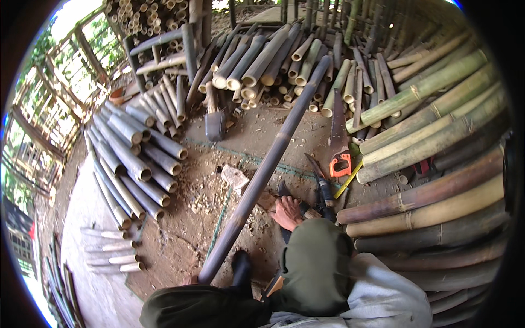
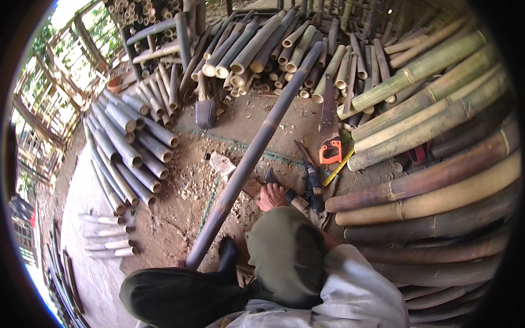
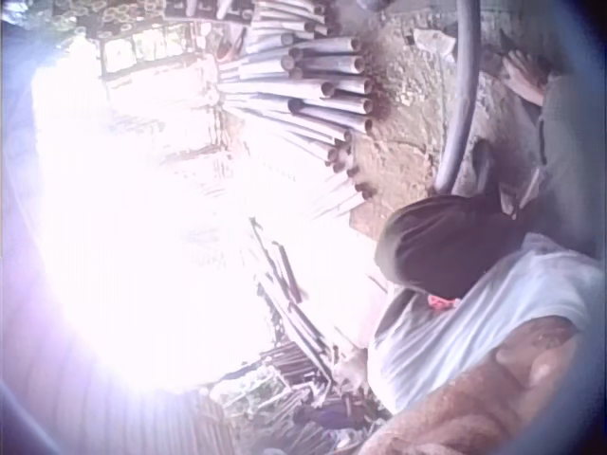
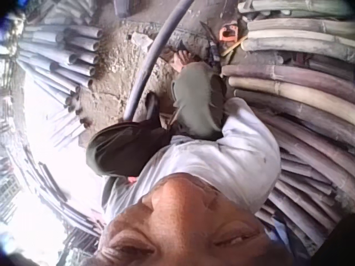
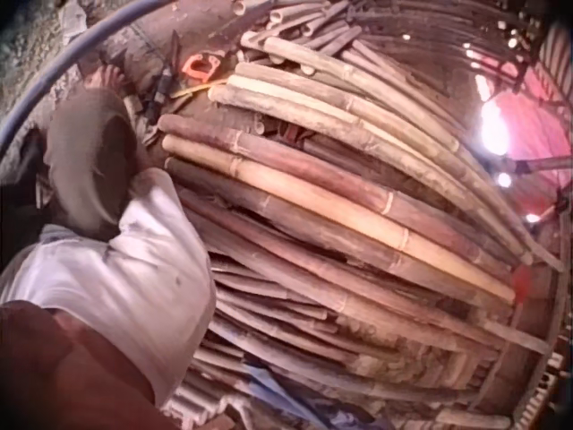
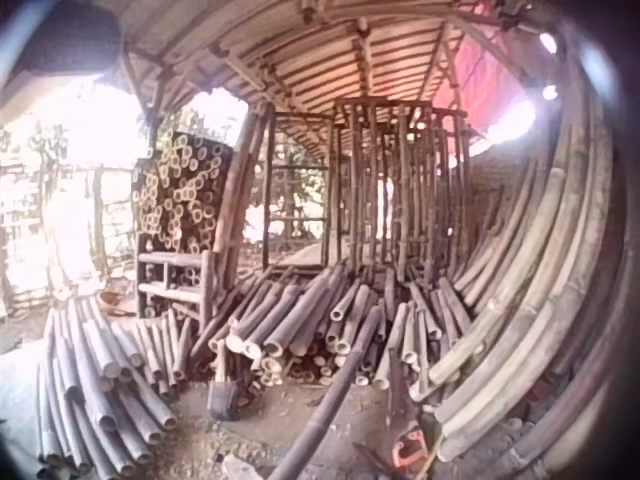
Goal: The person sits on the ground and uses a curved knife to shave the outer surface of a long bamboo pole. They rotate the pole and repeatedly scrape along its length to smooth the surface, surrounded by stacks of bamboo poles.
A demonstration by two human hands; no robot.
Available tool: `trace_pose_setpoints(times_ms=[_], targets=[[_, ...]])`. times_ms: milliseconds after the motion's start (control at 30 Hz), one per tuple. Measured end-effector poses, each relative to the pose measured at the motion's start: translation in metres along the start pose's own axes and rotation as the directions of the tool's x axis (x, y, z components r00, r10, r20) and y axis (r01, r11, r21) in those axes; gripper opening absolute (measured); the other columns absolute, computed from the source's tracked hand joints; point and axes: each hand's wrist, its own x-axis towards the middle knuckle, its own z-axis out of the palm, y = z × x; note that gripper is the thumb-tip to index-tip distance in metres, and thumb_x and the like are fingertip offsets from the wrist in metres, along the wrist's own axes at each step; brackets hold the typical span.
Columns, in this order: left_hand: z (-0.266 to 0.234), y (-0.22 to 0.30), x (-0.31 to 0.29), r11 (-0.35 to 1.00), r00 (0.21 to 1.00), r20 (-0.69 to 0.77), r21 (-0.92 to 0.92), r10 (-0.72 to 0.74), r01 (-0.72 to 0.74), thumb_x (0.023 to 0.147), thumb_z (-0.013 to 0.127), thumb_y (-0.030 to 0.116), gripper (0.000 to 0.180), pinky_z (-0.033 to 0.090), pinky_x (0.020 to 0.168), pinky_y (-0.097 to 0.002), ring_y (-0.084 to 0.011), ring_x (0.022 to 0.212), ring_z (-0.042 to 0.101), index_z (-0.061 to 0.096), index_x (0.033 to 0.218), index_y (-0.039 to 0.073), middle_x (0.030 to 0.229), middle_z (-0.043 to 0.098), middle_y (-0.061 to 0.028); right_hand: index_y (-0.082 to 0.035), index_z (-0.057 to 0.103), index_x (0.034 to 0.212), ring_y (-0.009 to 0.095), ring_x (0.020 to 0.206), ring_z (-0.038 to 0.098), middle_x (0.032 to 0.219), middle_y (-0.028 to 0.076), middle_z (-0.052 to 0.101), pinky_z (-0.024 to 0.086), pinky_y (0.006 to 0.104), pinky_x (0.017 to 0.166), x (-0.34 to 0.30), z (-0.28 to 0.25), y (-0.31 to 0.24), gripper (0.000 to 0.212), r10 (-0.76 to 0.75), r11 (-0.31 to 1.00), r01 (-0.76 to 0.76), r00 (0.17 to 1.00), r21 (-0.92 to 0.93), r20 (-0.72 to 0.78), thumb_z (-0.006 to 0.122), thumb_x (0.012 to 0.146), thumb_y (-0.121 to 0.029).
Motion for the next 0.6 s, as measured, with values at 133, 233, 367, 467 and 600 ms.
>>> trace_pose_setpoints(times_ms=[133,233,367,467,600], targets=[[0.041,-0.028,-0.017,0.996,0.993,0.080,-0.002,-0.085,0.085,0.076,0.087,0.035,0.051,0.059,0.083,-0.0483,-0.0372,0.090,0.075,0.076,0.110,-0.001,0.097,0.077,-0.0211,-0.005,0.069,0.118,0.033,0.120,0.057,0.120,0.014,0.064,0.042,0.0540,0.100,0.003,0.029,0.028,0.056,0.022,0.997,-0.024,0.999,-0.075,-0.032,0.083,0.086,-0.048],[0.016,-0.059,-0.044,0.988,0.986,0.077,0.040,-0.151,0.148,0.077,0.086,0.033,0.048,0.059,0.083,-0.0476,-0.0352,0.091,0.075,0.076,0.110,0.000,0.097,0.077,-0.0192,-0.005,0.069,0.117,0.033,0.119,0.057,0.118,0.014,0.063,0.041,0.0540,0.097,-0.003,0.029,0.009,0.058,0.002,1.000,-0.003,0.999,-0.011,-0.051,0.086,0.082,-0.048],[-0.023,-0.094,-0.063,0.984,0.984,0.037,0.048,-0.172,0.170,0.079,0.086,0.029,0.044,0.059,0.082,-0.0465,-0.0325,0.091,0.075,0.077,0.110,0.000,0.098,0.078,-0.0165,-0.006,0.069,0.117,0.033,0.118,0.057,0.117,0.014,0.063,0.041,0.0538,0.096,-0.003,0.037,0.000,0.058,-0.014,1.000,0.015,0.993,0.011,-0.121,0.087,0.081,-0.048],[-0.061,-0.112,-0.052,0.989,0.991,-0.006,0.058,-0.134,0.134,0.080,0.085,0.027,0.041,0.059,0.081,-0.0457,-0.0305,0.091,0.075,0.077,0.110,0.000,0.098,0.078,-0.0146,-0.006,0.069,0.116,0.033,0.117,0.057,0.116,0.014,0.063,0.041,0.0536,0.095,-0.001,0.043,0.017,0.059,-0.029,1.000,0.027,0.966,-0.012,-0.256,0.088,0.079,-0.048],[-0.147,-0.145,-0.028,0.997,0.995,-0.090,0.057,-0.053,0.058,0.081,0.085,0.024,0.038,0.059,0.081,-0.0447,-0.0278,0.092,0.075,0.078,0.110,0.001,0.098,0.079,-0.0120,-0.005,0.068,0.113,0.033,0.113,0.057,0.113,0.013,0.061,0.041,0.0531,0.093,0.000,0.039,0.014,0.059,-0.024,0.996,0.044,0.966,0.073,-0.256,0.090,0.077,-0.047]])
